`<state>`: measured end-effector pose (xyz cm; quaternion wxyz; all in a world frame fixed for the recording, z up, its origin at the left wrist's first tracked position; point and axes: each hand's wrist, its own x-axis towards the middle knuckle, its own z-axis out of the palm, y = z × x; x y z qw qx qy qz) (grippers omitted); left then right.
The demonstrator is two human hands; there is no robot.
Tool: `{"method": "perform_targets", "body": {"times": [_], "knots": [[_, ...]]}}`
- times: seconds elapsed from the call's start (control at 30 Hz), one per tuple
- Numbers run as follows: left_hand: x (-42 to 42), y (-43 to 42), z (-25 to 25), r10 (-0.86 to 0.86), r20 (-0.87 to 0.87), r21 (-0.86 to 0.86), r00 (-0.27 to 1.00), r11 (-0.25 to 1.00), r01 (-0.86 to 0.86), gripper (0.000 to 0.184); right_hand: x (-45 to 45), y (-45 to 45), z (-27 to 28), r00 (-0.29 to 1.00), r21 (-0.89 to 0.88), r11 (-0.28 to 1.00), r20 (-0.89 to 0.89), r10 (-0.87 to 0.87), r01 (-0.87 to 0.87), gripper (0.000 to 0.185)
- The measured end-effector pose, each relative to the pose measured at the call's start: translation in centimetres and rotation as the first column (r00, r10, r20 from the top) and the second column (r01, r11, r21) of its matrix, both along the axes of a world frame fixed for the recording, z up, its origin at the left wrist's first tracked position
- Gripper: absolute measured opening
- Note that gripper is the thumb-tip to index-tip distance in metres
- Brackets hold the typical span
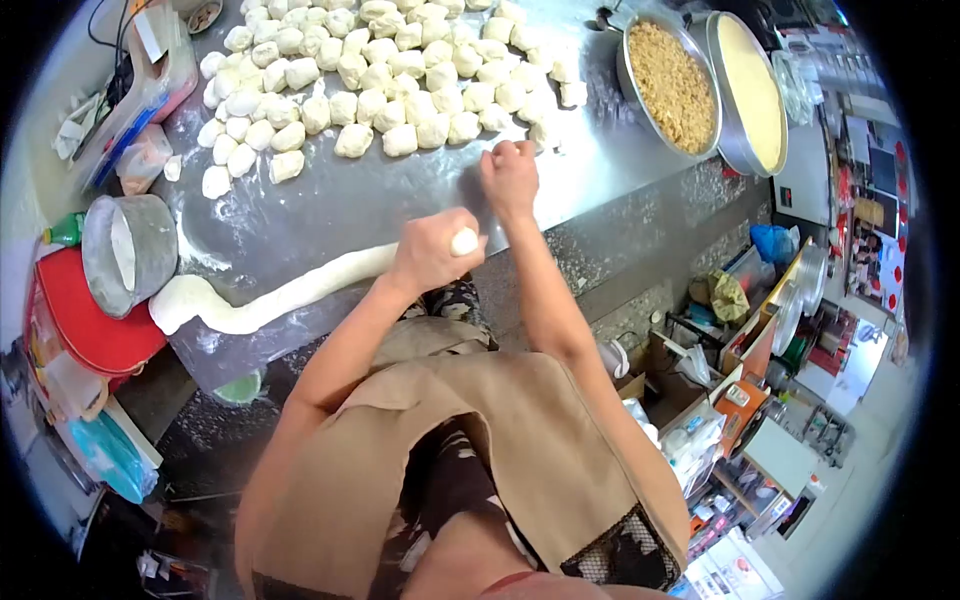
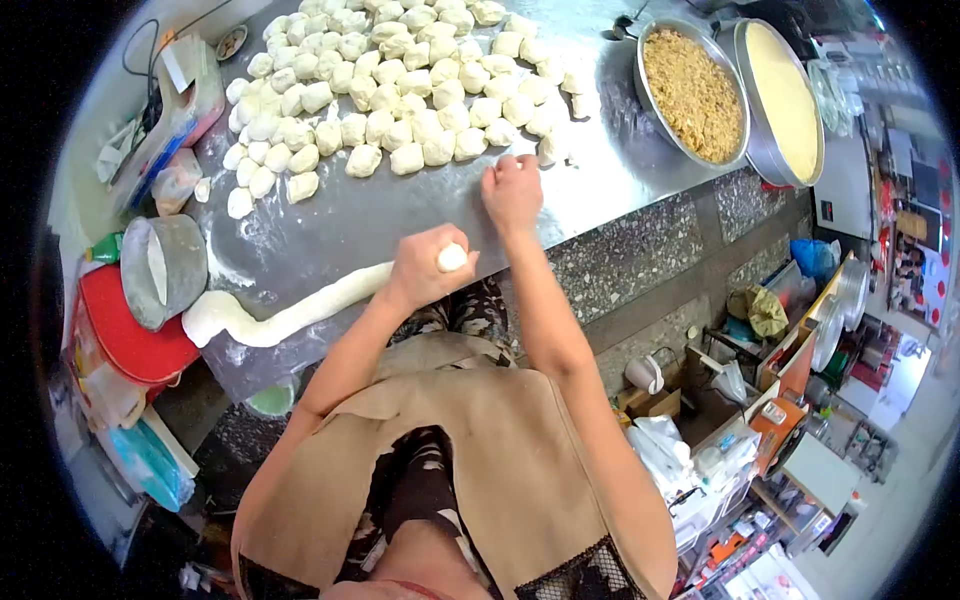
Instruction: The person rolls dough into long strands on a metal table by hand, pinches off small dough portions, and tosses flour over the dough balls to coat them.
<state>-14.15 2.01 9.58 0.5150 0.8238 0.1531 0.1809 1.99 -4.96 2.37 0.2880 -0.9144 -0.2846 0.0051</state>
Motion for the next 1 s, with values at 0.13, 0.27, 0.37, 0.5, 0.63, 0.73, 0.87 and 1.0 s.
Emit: {"method": "perform_targets", "body": {"times": [0.13, 0.27, 0.37, 0.5, 0.63, 0.73, 0.87, 1.0], "knots": [[-0.8, 2.9, -3.6, 0.136, 0.063, -0.01, 0.989, 0.991, -0.136, 0.022, -3.2, -2.0, 6.6, 0.941, -0.312, 0.919, 0.156, 0.3, -0.241, 0.047], [-2.0, 3.3, -2.9, -0.03, 0.062, -0.476, 0.998, 0.878, 0.055, 0.031, -7.4, -0.9, 6.7, 0.532, 0.298, 0.91, -0.741, 0.41, -0.287, 0.042], [-4.3, 3.7, -2.9, -0.028, -0.154, -0.245, 0.988, 0.97, -0.011, 0.043, -8.0, 0.1, 9.0, 0.382, 0.325, 0.944, -0.866, 0.323, -0.062, 0.034], [-4.1, 3.8, -2.9, 0.005, -0.219, -0.043, 0.976, 0.999, -0.014, 0.036, -9.7, 1.2, 10.6, 0.883, 0.233, 0.89, -0.179, 0.434, -0.391, 0.028], [-4.1, 4.2, -1.3, 0.076, -0.184, -0.003, 0.98, 0.997, -0.078, 0.019, -11.3, 2.4, 8.0, 0.91, 0.348, 0.861, -0.049, 0.411, -0.37, 0.016], [-3.9, 3.9, -2.5, 0.077, -0.223, 0.117, 0.972, 0.992, -0.052, 0.025, -10.6, 2.7, 5.2, 0.956, 0.33, 0.9, 0.037, 0.291, -0.286, 0.013], [-4.6, 3.4, -0.4, -0.011, -0.148, 0.021, 0.989, 1.0, 0.014, 0.021, -5.3, 2.1, -0.8, 0.999, 0.035, 0.999, -0.039, -0.015, 0.016, 0.025], [-5.4, 5.6, -2.6, 0.134, 0.02, -0.117, 0.991, 0.984, -0.131, 0.023, -8.1, 0.7, 7.0, 0.995, -0.339, 0.936, -0.06, 0.083, -0.099, 0.053]]}}
